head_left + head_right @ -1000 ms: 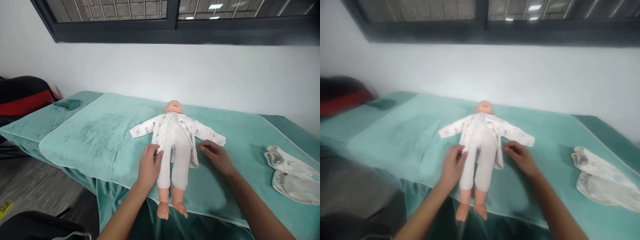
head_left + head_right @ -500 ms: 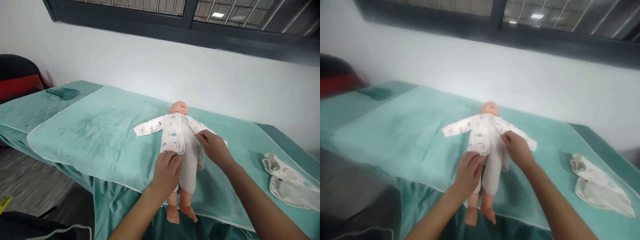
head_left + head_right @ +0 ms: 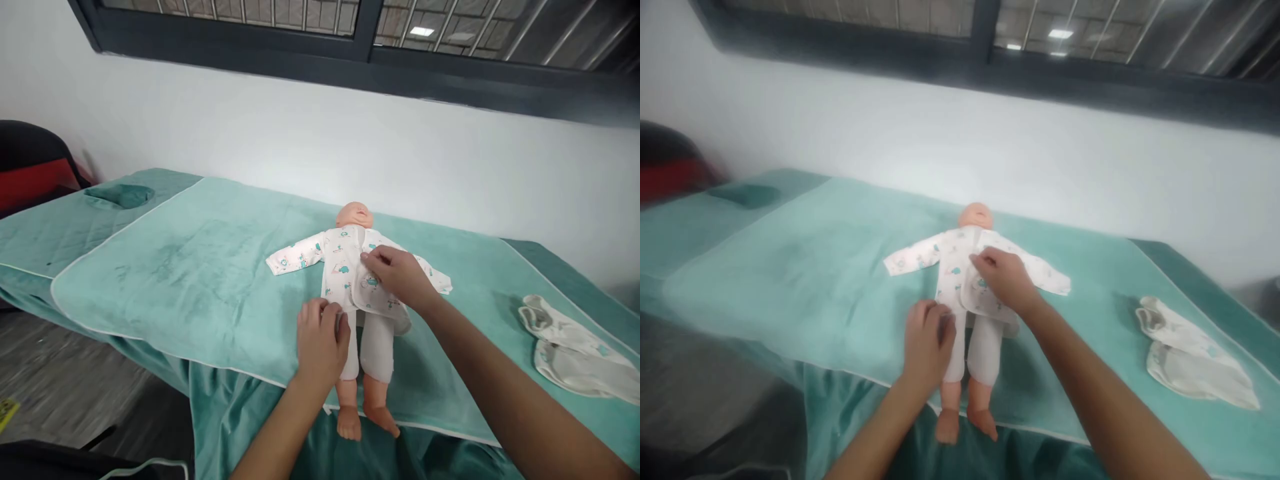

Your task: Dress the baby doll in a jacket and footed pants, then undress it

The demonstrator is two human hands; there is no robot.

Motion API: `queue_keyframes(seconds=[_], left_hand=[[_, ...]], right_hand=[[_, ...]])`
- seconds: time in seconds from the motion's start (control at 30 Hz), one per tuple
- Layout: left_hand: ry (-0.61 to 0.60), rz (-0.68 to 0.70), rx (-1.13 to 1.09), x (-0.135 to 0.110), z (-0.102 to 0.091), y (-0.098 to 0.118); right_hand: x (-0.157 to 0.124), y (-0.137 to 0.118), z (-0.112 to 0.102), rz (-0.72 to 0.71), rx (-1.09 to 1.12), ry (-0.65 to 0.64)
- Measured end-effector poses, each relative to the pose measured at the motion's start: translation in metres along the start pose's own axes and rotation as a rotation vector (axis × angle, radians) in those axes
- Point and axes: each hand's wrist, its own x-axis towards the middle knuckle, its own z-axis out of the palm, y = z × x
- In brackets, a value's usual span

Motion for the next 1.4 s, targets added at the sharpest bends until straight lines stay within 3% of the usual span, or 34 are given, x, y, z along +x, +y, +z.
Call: queue_keyframes(seconds=[0.13, 0.4, 0.53, 0.83, 0.97, 1.07, 1.2, 1.3, 1.4], left_hand=[[0.009, 0.020, 0.003, 0.000, 0.002, -0.001], [0.042, -0.006, -0.027, -0.002, 0.006, -0.003], [0.045, -0.053, -0.105, -0.002, 0.008, -0.006], [0.035, -0.132, -0.298, -0.003, 0.017, -0.012], [0.028, -0.157, -0.323, -0.003, 0.015, -0.014], [-0.024, -0.162, -0.322, -0.004, 0.014, -0.016], [-0.038, -0.173, -0.339, -0.004, 0.015, -0.017], [-0.035, -0.164, -0.342, -0.004, 0.016, -0.018], [-0.034, -0.155, -0.348, -0.004, 0.016, -0.019]], right_hand=[[0.029, 0.010, 0.003, -0.138, -0.099, 0.192], [0.100, 0.010, 0.021, 0.018, -0.332, 0.041], [0.110, 0.016, 0.032, 0.118, -0.308, 0.031], [0.108, 0.038, 0.032, 0.114, -0.073, 0.146], [0.082, 0.033, 0.032, 0.041, 0.049, 0.239], [0.033, 0.031, 0.032, -0.146, 0.115, 0.250], [-0.041, 0.039, 0.033, -0.498, -0.144, 0.135], [-0.068, 0.047, 0.033, -0.557, -0.318, 0.100], [-0.070, 0.051, 0.028, -0.573, -0.394, 0.142]])
